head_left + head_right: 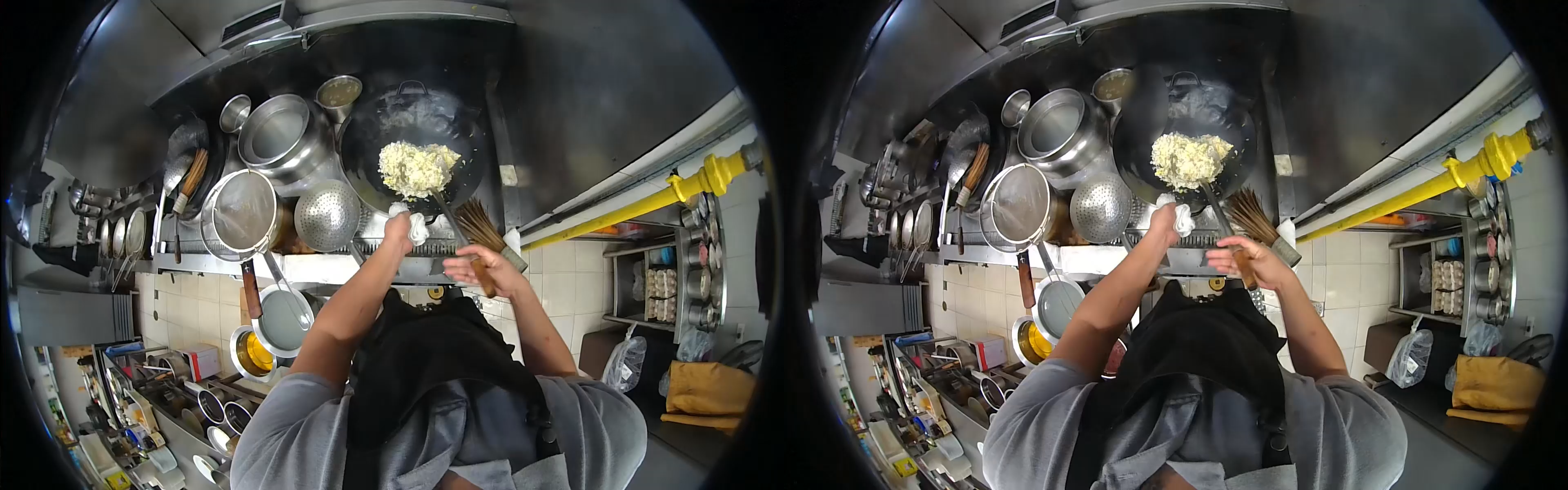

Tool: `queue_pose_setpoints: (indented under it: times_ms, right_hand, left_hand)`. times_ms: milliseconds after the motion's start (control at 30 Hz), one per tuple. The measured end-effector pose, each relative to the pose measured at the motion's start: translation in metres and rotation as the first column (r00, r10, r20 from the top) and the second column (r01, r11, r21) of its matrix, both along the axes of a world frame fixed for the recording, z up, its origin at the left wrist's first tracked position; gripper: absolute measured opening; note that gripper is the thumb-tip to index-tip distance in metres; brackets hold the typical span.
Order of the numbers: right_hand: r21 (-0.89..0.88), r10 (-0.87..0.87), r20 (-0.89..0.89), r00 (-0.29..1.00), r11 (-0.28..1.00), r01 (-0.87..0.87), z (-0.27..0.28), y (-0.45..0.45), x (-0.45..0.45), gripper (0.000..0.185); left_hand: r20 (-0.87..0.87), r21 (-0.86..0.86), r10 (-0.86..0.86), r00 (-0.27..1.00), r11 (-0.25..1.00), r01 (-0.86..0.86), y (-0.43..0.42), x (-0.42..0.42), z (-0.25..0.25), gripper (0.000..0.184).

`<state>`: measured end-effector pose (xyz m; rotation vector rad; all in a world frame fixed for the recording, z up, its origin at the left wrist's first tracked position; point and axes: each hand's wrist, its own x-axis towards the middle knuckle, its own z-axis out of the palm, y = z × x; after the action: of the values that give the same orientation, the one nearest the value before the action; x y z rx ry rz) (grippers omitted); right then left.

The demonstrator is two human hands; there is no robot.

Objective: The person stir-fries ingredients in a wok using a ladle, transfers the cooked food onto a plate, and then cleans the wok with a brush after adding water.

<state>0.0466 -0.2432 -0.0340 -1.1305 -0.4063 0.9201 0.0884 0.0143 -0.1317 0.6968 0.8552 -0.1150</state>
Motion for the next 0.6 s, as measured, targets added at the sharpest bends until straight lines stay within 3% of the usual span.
queue_pose_setpoints:
  times_ms: [33,67,200,233,267,300,333,367,400,433,500,600]
  right_hand:
    - [0.331,0.155,-0.434,0.887,0.944,-0.003,-0.010,-0.003,0.005,0.044]
    - [0.224,-0.065,-0.591,0.804,0.945,0.240,-0.006,0.009,0.008,0.047]
    - [0.194,0.059,-0.715,0.696,0.974,0.117,-0.067,0.017,0.094,0.047]
    - [0.038,-0.028,-0.668,0.744,0.997,0.071,-0.061,0.021,0.108,0.047]
    - [-0.260,-0.147,-0.431,0.890,0.965,0.034,-0.033,0.026,0.109,0.047]
    - [-0.541,-0.130,-0.094,0.987,0.839,0.059,0.008,0.031,0.091,0.048]
    - [-0.718,-0.001,0.196,0.981,0.681,0.144,0.042,0.030,0.078,0.048]
    - [-0.800,0.115,0.354,0.928,0.552,0.237,0.069,0.029,0.065,0.048]
    - [-0.649,0.255,0.740,0.622,0.515,0.560,-0.013,0.017,0.070,0.050]
    - [-0.650,0.259,0.739,0.622,0.518,0.557,-0.012,0.015,0.067,0.050]
    - [-0.726,0.391,0.687,0.613,0.319,0.609,0.001,0.012,0.057,0.053]
    - [-0.733,0.449,0.673,0.588,0.299,0.611,0.006,0.006,0.071,0.053]
  left_hand:
    - [0.025,-0.018,-0.018,1.000,1.000,0.018,0.004,0.008,-0.015,0.018]
    - [0.036,-0.055,-0.056,0.998,0.997,0.058,0.009,0.011,-0.020,0.020]
    - [0.021,-0.075,-0.144,0.989,0.986,0.146,0.016,0.013,-0.016,0.023]
    - [0.005,-0.071,-0.167,0.986,0.983,0.167,0.017,0.013,-0.015,0.023]
    - [0.018,-0.069,-0.201,0.979,0.977,0.202,0.021,0.014,-0.023,0.026]
    - [0.017,-0.064,-0.196,0.980,0.978,0.197,0.021,0.014,-0.028,0.026]
    - [-0.009,-0.077,-0.191,0.981,0.979,0.190,0.022,0.015,-0.030,0.026]
    - [-0.035,-0.091,-0.186,0.982,0.979,0.182,0.023,0.016,-0.028,0.027]
    - [-0.052,-0.083,-0.208,0.977,0.976,0.203,0.024,0.014,-0.027,0.029]
    - [-0.053,-0.084,-0.203,0.978,0.977,0.198,0.020,0.012,-0.020,0.029]
    - [-0.044,-0.075,-0.141,0.989,0.988,0.137,0.010,0.007,-0.004,0.027]
    - [-0.031,-0.097,-0.147,0.989,0.985,0.143,0.011,0.010,-0.010,0.028]
